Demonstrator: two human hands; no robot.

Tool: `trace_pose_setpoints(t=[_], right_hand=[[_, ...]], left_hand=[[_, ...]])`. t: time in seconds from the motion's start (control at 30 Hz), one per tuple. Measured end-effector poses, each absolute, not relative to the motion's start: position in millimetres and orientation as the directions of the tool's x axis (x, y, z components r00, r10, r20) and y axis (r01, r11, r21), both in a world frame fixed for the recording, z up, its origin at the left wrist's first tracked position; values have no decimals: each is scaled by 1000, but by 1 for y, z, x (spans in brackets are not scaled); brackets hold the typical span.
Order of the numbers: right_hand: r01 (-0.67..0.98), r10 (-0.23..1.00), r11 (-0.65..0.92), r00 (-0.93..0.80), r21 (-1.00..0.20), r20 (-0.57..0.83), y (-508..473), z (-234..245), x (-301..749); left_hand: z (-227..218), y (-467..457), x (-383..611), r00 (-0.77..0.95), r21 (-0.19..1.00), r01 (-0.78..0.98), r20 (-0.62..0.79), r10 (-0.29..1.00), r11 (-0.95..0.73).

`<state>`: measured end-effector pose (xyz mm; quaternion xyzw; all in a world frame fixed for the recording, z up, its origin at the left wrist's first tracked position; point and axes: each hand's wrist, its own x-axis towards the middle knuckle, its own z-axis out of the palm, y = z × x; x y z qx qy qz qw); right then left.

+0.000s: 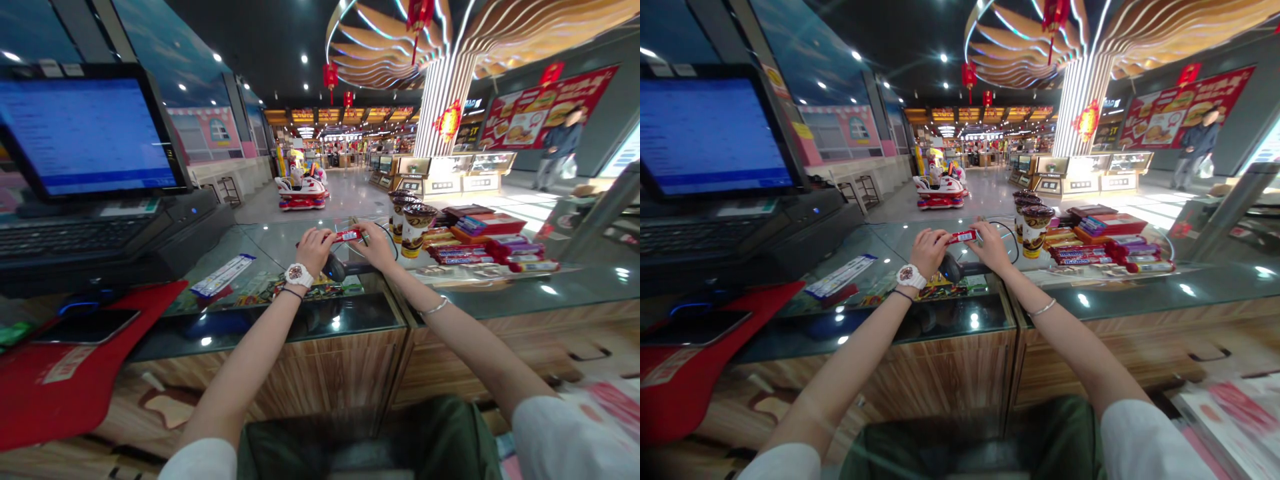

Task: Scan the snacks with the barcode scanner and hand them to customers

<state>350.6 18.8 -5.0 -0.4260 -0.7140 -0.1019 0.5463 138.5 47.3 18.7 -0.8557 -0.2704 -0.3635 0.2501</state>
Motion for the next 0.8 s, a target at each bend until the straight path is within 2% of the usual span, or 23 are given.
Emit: trace_pose_setpoints(t=[0.17,0.27,0.6,0.8], right_hand=[[655,595,565,97,-501,798,25,-7,354],[586,637,576,114,-570,762,30,-9,357],[392,753,560,127,-729,646,49,-23,361],[394,802,536,38,-747,596,51,-23,366]], left_hand=[[20,49,135,569,-207,664,763,306,-718],[20,50,133,562,-183,662,763,319,-727],[18,57,131,561,-185,675,757,335,-714],[18,63,126,548,-183,683,769,331,-707]])
